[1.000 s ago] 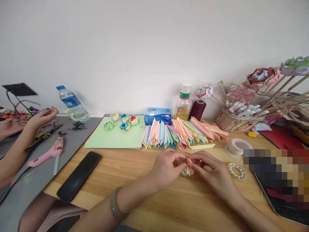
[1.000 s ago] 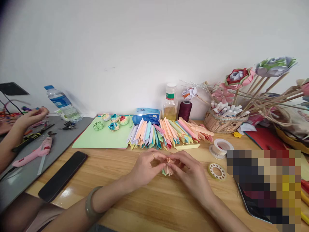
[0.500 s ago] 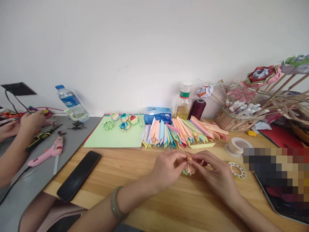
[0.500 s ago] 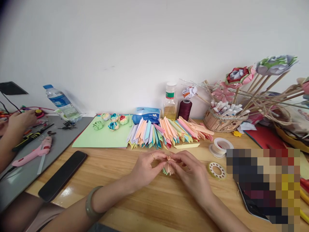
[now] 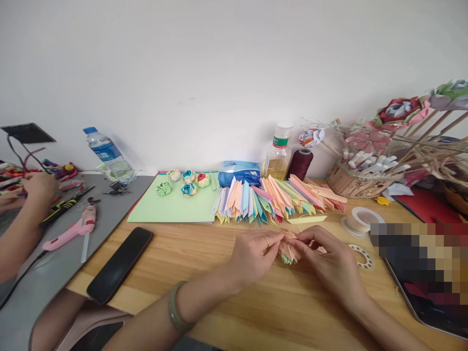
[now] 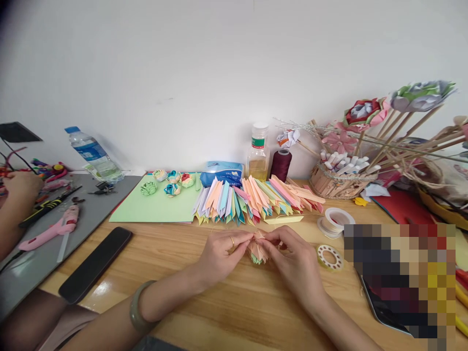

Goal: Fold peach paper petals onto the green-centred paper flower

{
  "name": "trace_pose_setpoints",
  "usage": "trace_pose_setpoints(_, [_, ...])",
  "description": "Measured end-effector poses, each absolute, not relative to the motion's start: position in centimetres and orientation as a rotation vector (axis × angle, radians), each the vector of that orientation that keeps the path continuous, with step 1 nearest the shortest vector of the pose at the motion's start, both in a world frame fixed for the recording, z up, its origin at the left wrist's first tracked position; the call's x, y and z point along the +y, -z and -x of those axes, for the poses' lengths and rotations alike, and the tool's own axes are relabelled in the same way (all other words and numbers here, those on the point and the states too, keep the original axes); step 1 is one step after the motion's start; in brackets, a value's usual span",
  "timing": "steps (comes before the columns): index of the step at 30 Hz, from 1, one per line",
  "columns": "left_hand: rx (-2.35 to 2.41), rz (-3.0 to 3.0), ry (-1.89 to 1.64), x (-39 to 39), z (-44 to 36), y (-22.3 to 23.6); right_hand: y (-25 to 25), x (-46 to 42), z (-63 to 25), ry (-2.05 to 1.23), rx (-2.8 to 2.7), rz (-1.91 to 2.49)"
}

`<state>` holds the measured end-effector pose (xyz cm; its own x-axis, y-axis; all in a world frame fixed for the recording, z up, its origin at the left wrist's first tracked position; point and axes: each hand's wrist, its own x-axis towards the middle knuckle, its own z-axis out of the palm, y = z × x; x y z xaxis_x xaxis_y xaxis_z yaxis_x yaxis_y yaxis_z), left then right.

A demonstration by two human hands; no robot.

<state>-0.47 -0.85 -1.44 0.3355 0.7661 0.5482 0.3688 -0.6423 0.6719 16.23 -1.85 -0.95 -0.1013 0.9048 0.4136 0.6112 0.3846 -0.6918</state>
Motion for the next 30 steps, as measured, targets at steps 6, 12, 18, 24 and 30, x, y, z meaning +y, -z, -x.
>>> trace_pose_setpoints(6, [1.024, -2.048, -1.194, -1.1, 0.6, 1.1, 0.6, -1.7, -16.1, -0.735, -1.724, 1.261])
trace_pose_setpoints(12, [1.029, -1.661, -1.014, -0.8, 0.4, 0.8, 0.2, -1.9, -15.9, -1.081, -1.671, 1.219])
trace_pose_setpoints(18, [0.943, -1.378, -0.919, -0.5, 0.3, 0.9, 0.3, -1.8, -15.7, -1.256, -1.593, 1.216])
trace_pose_setpoints(24, [0.981, -1.308, -0.768, 0.1, 0.5, 0.7, 0.4, -1.8, -15.7, -1.339, -1.527, 1.281])
trace_pose_setpoints(30, [0.999, -1.275, -0.712, 0.3, 0.5, 1.0, 0.9, -1.2, -16.0, -1.472, -1.539, 1.256])
